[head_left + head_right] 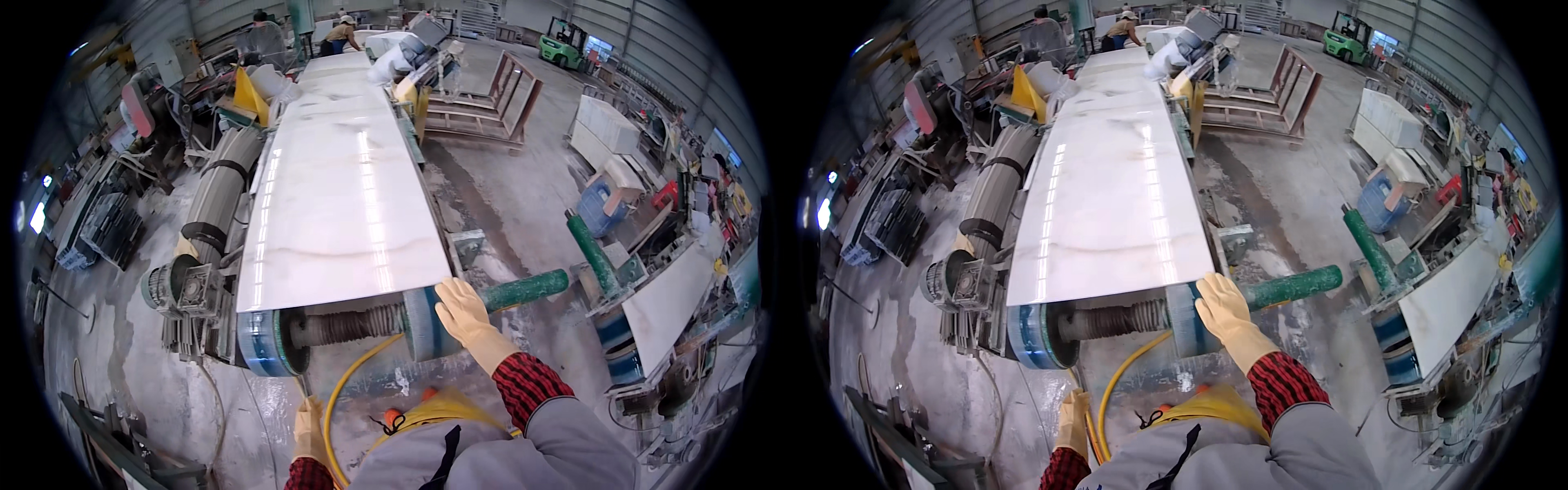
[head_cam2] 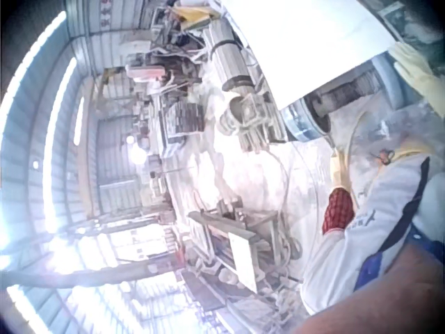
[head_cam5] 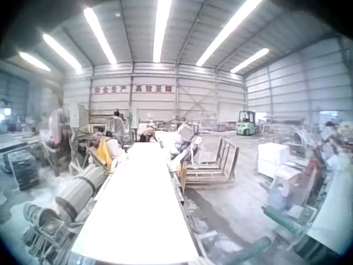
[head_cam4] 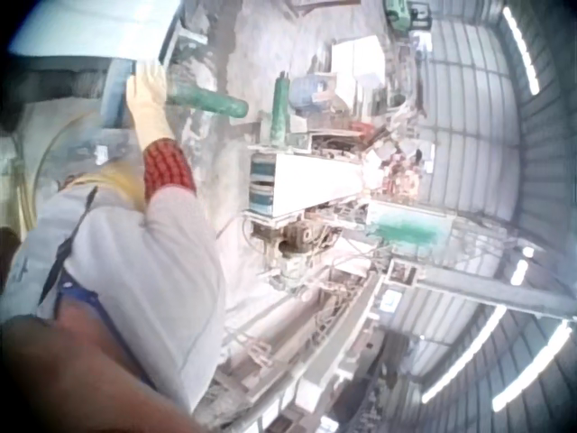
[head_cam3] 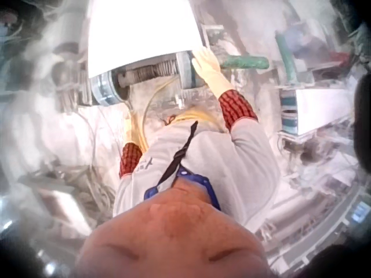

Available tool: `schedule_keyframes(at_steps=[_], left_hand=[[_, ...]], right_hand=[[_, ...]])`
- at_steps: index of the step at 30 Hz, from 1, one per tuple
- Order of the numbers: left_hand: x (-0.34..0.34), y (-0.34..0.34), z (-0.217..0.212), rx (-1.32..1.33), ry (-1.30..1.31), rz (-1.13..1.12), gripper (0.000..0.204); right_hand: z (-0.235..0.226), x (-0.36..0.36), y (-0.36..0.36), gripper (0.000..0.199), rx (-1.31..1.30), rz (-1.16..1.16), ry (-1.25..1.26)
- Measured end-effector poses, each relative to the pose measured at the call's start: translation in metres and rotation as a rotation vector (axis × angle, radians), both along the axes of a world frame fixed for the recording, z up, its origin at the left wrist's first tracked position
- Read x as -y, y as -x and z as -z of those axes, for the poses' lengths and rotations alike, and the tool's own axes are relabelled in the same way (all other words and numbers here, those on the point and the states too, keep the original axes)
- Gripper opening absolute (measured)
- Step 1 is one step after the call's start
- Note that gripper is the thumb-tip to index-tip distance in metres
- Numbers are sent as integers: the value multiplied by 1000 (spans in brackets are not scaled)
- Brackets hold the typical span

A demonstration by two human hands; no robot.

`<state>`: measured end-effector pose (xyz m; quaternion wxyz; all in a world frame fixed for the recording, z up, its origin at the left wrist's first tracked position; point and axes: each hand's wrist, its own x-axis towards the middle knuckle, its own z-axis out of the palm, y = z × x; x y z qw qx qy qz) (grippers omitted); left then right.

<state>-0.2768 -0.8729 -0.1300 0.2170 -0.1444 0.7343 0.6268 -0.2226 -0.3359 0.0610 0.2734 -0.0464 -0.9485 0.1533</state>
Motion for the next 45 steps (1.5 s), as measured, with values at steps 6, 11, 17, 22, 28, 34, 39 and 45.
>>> schedule_keyframes(at_steps=[6,11,17,22,28,34,39,45], left_hand=[[-36,6,-75,-22,10,-82,59],[-46,61,-161,-337,315,-11,52],[-73,160,-188,-799,630,190,44],[-112,241,-160,-1025,968,399,65],[-128,304,-148,-970,1084,599,66],[-141,349,-160,-958,1017,672,64],[-146,353,-187,-988,1122,797,60],[-166,359,-216,-1142,1106,802,58]], right_hand=[[27,2,86,53,58,10,13],[51,-20,147,78,276,189,-46],[41,-38,196,75,192,226,11],[33,-42,204,72,194,213,50],[35,-37,197,75,192,203,79],[49,-28,198,70,62,235,152],[45,-25,187,63,55,257,123],[27,-32,197,50,-30,243,121]])
